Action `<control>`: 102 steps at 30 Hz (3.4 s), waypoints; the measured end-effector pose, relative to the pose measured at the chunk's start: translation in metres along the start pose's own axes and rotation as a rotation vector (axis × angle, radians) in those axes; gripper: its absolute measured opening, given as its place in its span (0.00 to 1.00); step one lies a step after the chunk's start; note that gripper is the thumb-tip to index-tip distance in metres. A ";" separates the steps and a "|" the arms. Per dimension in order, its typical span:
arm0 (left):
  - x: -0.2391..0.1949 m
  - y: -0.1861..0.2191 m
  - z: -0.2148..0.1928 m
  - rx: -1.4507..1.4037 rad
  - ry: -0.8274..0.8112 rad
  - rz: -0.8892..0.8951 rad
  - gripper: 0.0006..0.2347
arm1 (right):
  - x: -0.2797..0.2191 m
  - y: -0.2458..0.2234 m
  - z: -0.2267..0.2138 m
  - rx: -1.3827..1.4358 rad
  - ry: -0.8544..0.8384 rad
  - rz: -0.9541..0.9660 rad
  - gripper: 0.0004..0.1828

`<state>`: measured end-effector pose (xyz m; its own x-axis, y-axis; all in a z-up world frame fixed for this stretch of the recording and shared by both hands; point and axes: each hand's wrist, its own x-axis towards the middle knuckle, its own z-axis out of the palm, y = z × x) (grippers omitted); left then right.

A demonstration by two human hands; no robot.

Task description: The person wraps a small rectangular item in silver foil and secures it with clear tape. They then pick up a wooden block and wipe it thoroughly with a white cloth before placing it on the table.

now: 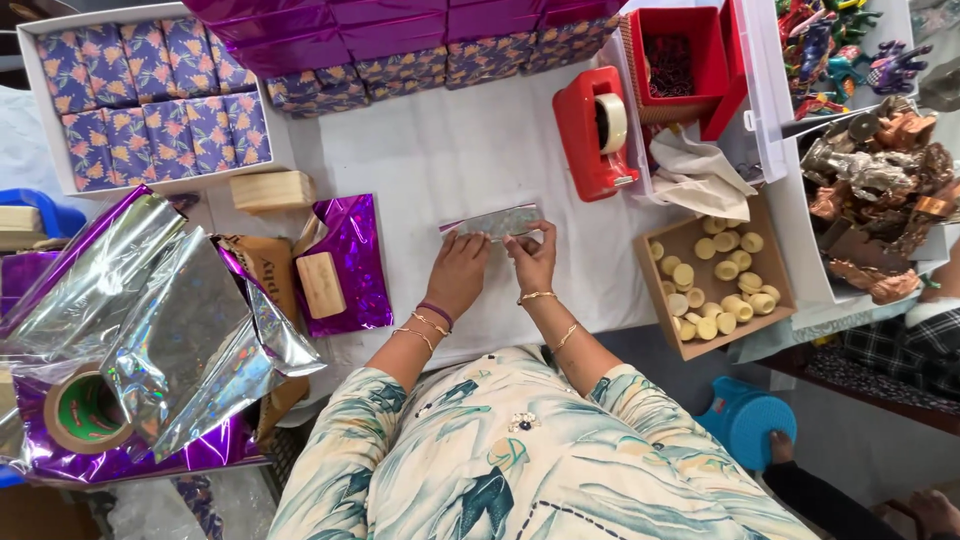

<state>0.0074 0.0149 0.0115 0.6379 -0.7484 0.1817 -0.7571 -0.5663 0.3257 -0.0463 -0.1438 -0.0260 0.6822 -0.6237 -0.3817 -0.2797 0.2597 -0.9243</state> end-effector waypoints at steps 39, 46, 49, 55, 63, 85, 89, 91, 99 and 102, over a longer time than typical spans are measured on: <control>-0.004 -0.005 0.001 0.044 -0.019 0.052 0.20 | -0.041 -0.041 -0.021 -1.160 -0.242 -0.633 0.40; -0.006 -0.006 0.004 0.042 -0.007 0.059 0.20 | -0.015 -0.061 -0.034 -1.280 -0.217 -0.888 0.16; -0.005 -0.005 0.003 0.050 -0.012 0.052 0.20 | 0.003 -0.081 -0.029 -1.171 -0.281 -1.206 0.10; -0.005 -0.005 0.005 0.040 -0.009 0.052 0.20 | 0.027 -0.078 -0.027 -1.347 -0.504 -1.161 0.04; -0.006 -0.004 0.000 -0.014 0.033 0.052 0.20 | 0.017 -0.072 -0.005 -1.486 -0.455 -0.997 0.08; -0.017 0.010 -0.006 -1.351 0.212 -0.581 0.17 | -0.054 -0.033 0.027 -0.578 -0.017 -0.576 0.34; -0.012 0.010 -0.002 -1.357 0.182 -0.564 0.23 | -0.048 -0.036 0.015 -0.619 -0.095 -0.539 0.36; -0.010 0.006 0.010 -1.318 0.163 -0.523 0.23 | -0.044 -0.041 0.006 -0.614 -0.153 -0.489 0.38; -0.004 0.005 0.006 -1.333 0.110 -0.558 0.17 | -0.040 -0.080 -0.016 -0.661 -0.415 -0.532 0.32; -0.001 0.006 0.015 -1.329 0.151 -0.599 0.13 | -0.039 -0.090 -0.009 -0.643 -0.382 -0.462 0.25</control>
<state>0.0001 0.0076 -0.0009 0.8753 -0.4307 -0.2197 0.2515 0.0174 0.9677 -0.0536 -0.1494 0.0721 0.9685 -0.2442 -0.0484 -0.1674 -0.4951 -0.8526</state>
